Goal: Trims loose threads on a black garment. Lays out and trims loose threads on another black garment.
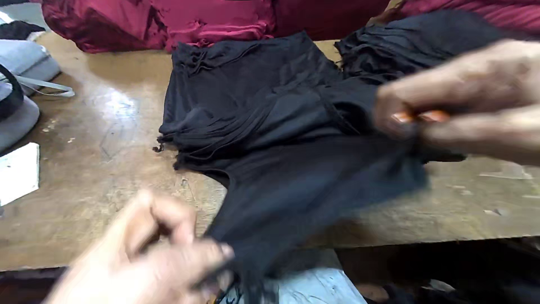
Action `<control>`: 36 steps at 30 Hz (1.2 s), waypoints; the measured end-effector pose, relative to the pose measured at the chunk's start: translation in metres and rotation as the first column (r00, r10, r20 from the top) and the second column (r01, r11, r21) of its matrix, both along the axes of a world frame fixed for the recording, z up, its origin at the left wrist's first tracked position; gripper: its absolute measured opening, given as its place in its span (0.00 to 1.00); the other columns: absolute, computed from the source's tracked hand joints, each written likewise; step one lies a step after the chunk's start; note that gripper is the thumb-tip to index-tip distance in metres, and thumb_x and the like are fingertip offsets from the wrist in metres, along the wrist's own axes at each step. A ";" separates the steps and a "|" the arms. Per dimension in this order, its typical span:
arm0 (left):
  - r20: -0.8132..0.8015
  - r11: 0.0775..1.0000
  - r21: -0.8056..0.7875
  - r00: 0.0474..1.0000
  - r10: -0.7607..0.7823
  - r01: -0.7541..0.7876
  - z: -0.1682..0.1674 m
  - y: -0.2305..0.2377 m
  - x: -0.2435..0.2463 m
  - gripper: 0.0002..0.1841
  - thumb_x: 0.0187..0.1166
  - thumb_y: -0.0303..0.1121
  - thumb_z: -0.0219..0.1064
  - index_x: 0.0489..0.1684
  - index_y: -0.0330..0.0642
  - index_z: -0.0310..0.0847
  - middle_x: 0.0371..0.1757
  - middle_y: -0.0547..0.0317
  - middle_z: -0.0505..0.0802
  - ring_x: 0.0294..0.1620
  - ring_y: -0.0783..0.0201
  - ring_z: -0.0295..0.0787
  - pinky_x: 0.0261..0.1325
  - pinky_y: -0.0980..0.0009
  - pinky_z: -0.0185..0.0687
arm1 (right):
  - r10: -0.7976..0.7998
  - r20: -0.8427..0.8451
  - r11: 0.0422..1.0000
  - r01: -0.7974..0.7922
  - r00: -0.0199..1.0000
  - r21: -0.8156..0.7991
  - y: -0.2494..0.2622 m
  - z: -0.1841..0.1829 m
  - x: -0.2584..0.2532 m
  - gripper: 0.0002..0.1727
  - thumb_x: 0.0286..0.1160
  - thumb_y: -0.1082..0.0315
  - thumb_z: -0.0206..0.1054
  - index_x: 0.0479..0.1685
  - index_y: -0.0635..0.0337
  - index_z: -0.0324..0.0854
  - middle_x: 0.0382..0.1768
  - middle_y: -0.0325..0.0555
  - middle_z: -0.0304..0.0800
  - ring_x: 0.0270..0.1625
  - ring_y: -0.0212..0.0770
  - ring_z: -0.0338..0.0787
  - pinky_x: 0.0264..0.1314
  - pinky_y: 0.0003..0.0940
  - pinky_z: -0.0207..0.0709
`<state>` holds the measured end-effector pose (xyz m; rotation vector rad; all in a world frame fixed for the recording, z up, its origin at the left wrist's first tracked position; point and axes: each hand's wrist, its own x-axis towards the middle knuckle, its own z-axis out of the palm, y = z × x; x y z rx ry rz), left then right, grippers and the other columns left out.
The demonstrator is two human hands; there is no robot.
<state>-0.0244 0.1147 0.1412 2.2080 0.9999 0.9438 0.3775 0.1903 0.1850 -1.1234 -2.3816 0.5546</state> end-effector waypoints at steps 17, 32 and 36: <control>0.630 0.649 -0.744 0.493 0.600 0.161 -0.120 -0.107 0.050 0.13 0.74 0.20 0.73 0.56 0.33 0.85 0.48 0.40 0.97 0.45 0.44 0.99 0.53 0.47 0.96 | -0.075 -0.454 0.797 -0.220 0.888 -0.563 -0.162 -0.136 -0.094 0.10 0.82 0.68 0.66 0.44 0.68 0.85 0.29 0.47 0.86 0.29 0.29 0.81 0.30 0.24 0.73; 0.521 0.599 -0.800 0.483 0.704 -0.011 -0.128 -0.095 0.063 0.15 0.62 0.12 0.76 0.45 0.29 0.82 0.40 0.44 0.95 0.32 0.52 0.97 0.40 0.52 0.99 | -0.222 -0.491 0.672 -0.233 0.842 -0.703 -0.186 -0.156 -0.112 0.13 0.85 0.63 0.67 0.40 0.67 0.84 0.25 0.40 0.81 0.25 0.24 0.75 0.26 0.21 0.67; 0.577 0.731 -0.679 0.662 0.478 0.064 -0.139 -0.105 0.045 0.08 0.75 0.20 0.71 0.44 0.38 0.95 0.44 0.54 0.96 0.44 0.62 0.95 0.51 0.63 0.95 | -0.268 -0.490 0.684 -0.194 0.830 -0.703 -0.187 -0.160 -0.104 0.12 0.85 0.64 0.66 0.42 0.66 0.84 0.26 0.37 0.81 0.26 0.21 0.75 0.27 0.18 0.67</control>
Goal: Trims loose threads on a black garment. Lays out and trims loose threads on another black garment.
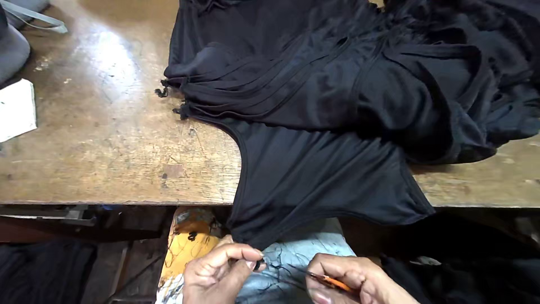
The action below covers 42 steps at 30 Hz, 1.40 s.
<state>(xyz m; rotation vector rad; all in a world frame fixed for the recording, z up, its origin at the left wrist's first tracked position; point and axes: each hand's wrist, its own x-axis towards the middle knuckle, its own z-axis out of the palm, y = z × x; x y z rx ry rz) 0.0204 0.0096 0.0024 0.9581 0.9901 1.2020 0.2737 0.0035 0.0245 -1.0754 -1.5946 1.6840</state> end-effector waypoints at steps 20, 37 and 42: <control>-0.016 0.956 0.072 0.959 -0.284 0.285 0.011 -0.006 -0.018 0.33 0.62 0.13 0.79 0.74 0.33 0.81 0.64 0.52 0.90 0.36 0.66 0.94 0.43 0.69 0.96 | 0.014 -0.015 0.984 -0.016 1.000 -0.178 -0.008 -0.007 -0.020 0.21 0.94 0.62 0.52 0.36 0.63 0.87 0.21 0.31 0.76 0.22 0.19 0.67 0.25 0.18 0.60; -0.040 0.970 0.047 0.971 -0.238 0.239 0.007 -0.010 -0.018 0.37 0.61 0.12 0.80 0.77 0.30 0.77 0.67 0.50 0.88 0.35 0.67 0.93 0.39 0.70 0.95 | -0.113 0.009 0.987 0.113 0.994 -0.112 -0.014 -0.006 -0.039 0.21 0.93 0.66 0.54 0.29 0.64 0.83 0.21 0.33 0.78 0.22 0.19 0.70 0.25 0.18 0.62; -0.080 0.988 0.064 0.987 -0.137 0.142 0.005 -0.010 -0.018 0.17 0.83 0.30 0.68 0.67 0.32 0.87 0.61 0.50 0.94 0.47 0.63 0.95 0.44 0.68 0.94 | -0.156 -0.125 0.954 0.117 0.980 -0.278 -0.017 -0.010 -0.026 0.22 0.95 0.61 0.47 0.37 0.56 0.86 0.19 0.22 0.71 0.19 0.15 0.62 0.21 0.15 0.54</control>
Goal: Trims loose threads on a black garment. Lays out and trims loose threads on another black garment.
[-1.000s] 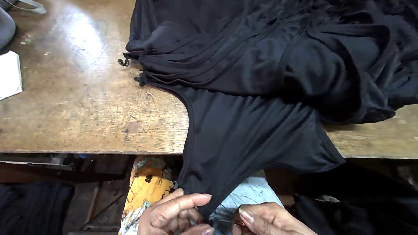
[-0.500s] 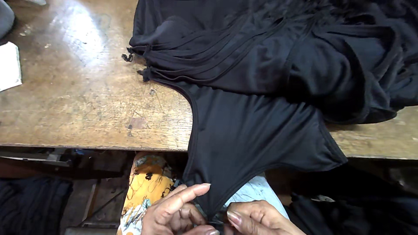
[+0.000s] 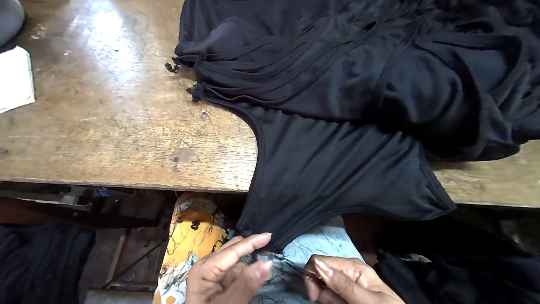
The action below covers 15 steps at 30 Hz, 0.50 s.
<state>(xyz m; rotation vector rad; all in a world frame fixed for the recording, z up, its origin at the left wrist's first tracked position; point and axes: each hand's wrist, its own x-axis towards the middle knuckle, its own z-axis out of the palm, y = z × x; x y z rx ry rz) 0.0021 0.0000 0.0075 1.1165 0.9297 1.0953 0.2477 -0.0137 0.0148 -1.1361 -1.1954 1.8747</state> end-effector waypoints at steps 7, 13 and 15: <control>0.053 0.967 -0.153 0.975 0.215 -0.205 -0.003 0.005 0.014 0.09 0.76 0.20 0.72 0.49 0.27 0.92 0.41 0.44 0.97 0.31 0.60 0.96 0.28 0.68 0.94 | -0.031 -0.005 1.000 0.031 1.000 -0.004 -0.003 -0.001 -0.004 0.21 0.94 0.61 0.48 0.39 0.57 0.86 0.19 0.23 0.71 0.19 0.17 0.63 0.20 0.16 0.54; 0.169 0.982 -0.178 0.982 0.088 -0.057 -0.002 0.003 0.005 0.14 0.85 0.22 0.57 0.57 0.27 0.89 0.50 0.44 0.95 0.41 0.55 0.97 0.36 0.60 0.97 | -0.072 0.001 0.997 0.072 0.997 -0.026 -0.002 -0.004 -0.004 0.22 0.95 0.60 0.46 0.40 0.57 0.86 0.19 0.24 0.71 0.18 0.18 0.64 0.19 0.16 0.55; 0.155 0.965 -0.227 0.973 0.170 -0.132 -0.001 0.005 0.010 0.10 0.84 0.23 0.64 0.51 0.26 0.91 0.42 0.44 0.96 0.35 0.56 0.98 0.33 0.62 0.96 | -0.085 -0.025 0.995 0.083 0.996 -0.049 0.000 -0.003 -0.005 0.23 0.95 0.60 0.45 0.40 0.57 0.86 0.18 0.24 0.71 0.18 0.18 0.64 0.20 0.17 0.55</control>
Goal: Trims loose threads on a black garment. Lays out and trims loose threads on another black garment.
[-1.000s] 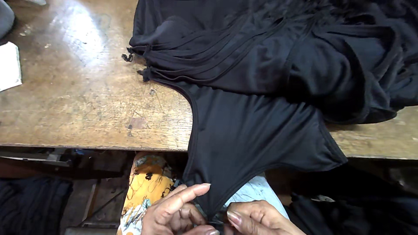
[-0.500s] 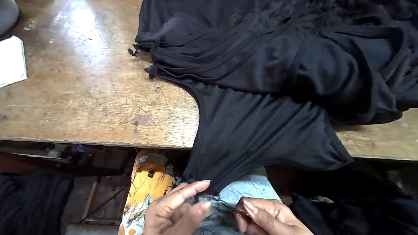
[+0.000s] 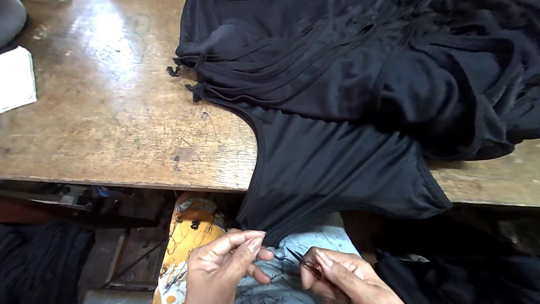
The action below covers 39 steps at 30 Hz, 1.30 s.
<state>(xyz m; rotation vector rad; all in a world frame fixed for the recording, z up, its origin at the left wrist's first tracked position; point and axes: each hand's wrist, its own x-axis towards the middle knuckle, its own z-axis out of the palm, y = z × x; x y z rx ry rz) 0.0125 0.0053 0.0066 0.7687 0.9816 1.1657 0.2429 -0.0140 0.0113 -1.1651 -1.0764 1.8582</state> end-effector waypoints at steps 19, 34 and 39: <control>-0.278 0.996 0.088 0.960 0.019 0.006 0.015 -0.009 -0.005 0.23 0.75 0.11 0.66 0.66 0.31 0.64 0.38 0.50 0.98 0.34 0.52 1.00 0.35 0.61 0.99 | 0.118 0.228 0.989 -0.135 0.967 0.061 0.005 -0.001 -0.010 0.20 0.94 0.65 0.48 0.37 0.60 0.85 0.21 0.27 0.72 0.21 0.19 0.65 0.23 0.18 0.58; -0.450 0.986 0.119 0.892 -0.052 0.118 0.020 -0.013 -0.008 0.29 0.77 0.15 0.64 0.76 0.27 0.55 0.39 0.58 0.97 0.34 0.59 0.98 0.33 0.64 0.98 | 0.096 0.254 0.992 -0.113 0.962 0.054 0.007 0.005 -0.025 0.20 0.93 0.64 0.51 0.34 0.60 0.84 0.21 0.29 0.72 0.21 0.21 0.66 0.23 0.19 0.59; -0.389 0.994 0.072 0.920 -0.045 0.079 0.022 -0.013 -0.008 0.29 0.77 0.13 0.64 0.75 0.28 0.54 0.39 0.55 0.97 0.34 0.56 0.98 0.33 0.63 0.98 | 0.098 0.262 0.991 -0.118 0.960 0.062 0.011 0.003 -0.031 0.19 0.93 0.64 0.53 0.32 0.59 0.84 0.20 0.29 0.73 0.20 0.21 0.66 0.23 0.20 0.59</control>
